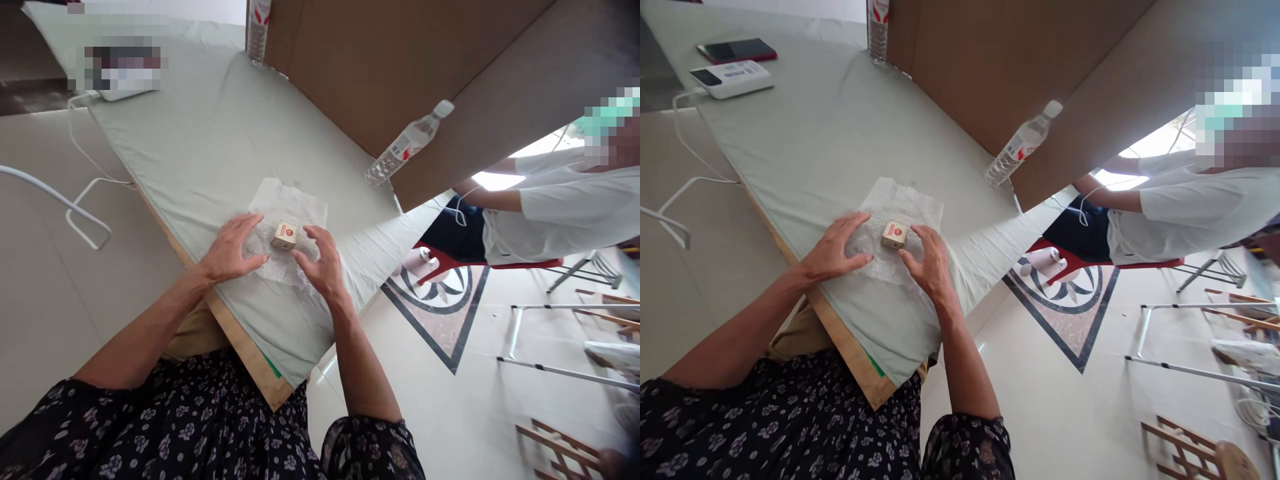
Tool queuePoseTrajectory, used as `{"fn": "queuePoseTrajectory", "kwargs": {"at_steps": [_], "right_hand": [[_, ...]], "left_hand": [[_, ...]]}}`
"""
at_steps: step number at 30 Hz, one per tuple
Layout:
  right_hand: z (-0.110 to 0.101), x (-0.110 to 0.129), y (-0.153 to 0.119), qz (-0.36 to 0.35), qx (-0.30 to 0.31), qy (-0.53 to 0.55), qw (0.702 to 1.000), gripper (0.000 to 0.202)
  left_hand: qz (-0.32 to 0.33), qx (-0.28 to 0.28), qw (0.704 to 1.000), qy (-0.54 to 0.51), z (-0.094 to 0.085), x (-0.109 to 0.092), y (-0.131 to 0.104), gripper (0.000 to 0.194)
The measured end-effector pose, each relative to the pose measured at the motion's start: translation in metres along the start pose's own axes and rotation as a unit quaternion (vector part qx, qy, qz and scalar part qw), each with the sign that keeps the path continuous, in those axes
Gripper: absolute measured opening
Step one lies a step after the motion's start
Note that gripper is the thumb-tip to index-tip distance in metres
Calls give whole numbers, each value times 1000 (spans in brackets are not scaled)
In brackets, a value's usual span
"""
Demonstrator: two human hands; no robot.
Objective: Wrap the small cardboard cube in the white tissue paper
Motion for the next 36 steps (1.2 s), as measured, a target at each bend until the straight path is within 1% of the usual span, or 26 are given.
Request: {"fn": "queuePoseTrajectory", "kwargs": {"at_steps": [1,3,6,9,10,12,14,17,19,21,22,25,27,29,32,36], "right_hand": [[-6,7,-10,-10,0,-14,1000,39],[-6,24,-31,-46,42,-45,997,28],[8,46,-53,-93,102,-121,983,27],[25,52,-56,-93,109,-194,970,18],[29,53,-54,-91,103,-204,969,16],[32,53,-47,-90,84,-202,972,18],[27,53,-39,-84,53,-176,979,18],[10,51,-28,-56,7,-126,990,17],[1,49,-22,-39,-4,-111,993,19],[-3,46,-16,-29,0,-109,994,17],[-4,43,-13,-25,4,-109,994,14],[-7,29,-1,-3,15,-83,996,10],[-7,16,9,13,20,-28,999,11],[-6,4,21,23,23,52,998,15],[1,-12,34,61,33,172,983,24],[15,-24,36,130,39,279,951,33]], "left_hand": [[12,-11,1000,-2,-4,-1,-7,74],[40,-22,999,15,-10,-7,-23,62],[64,-10,996,61,-11,-17,-39,51],[69,23,993,94,-5,-25,-43,53],[72,32,992,100,-3,-28,-43,55],[82,42,989,112,-2,-36,-40,55],[90,39,988,123,-2,-43,-35,54],[77,13,989,123,-3,-48,-22,46],[56,-9,993,106,-4,-47,-12,30],[33,-27,996,78,-3,-43,-2,13],[21,-36,997,60,-4,-41,3,10],[-15,-49,999,0,-6,-33,15,10],[-34,-45,997,-48,-8,-29,24,10],[-57,-39,993,-100,-9,-24,33,11],[-98,-39,981,-161,-8,-16,45,16],[-119,-44,967,-223,-3,-11,54,17]]}}
Point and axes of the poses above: each hand's wrist, its own y-axis towards the middle knuckle, its own z-axis out of the palm, x = y × z, the point moved 8 cm from there along y, towards the middle knuckle, and after that the axes turned 10 degrees about x, right-handed, at the moved point
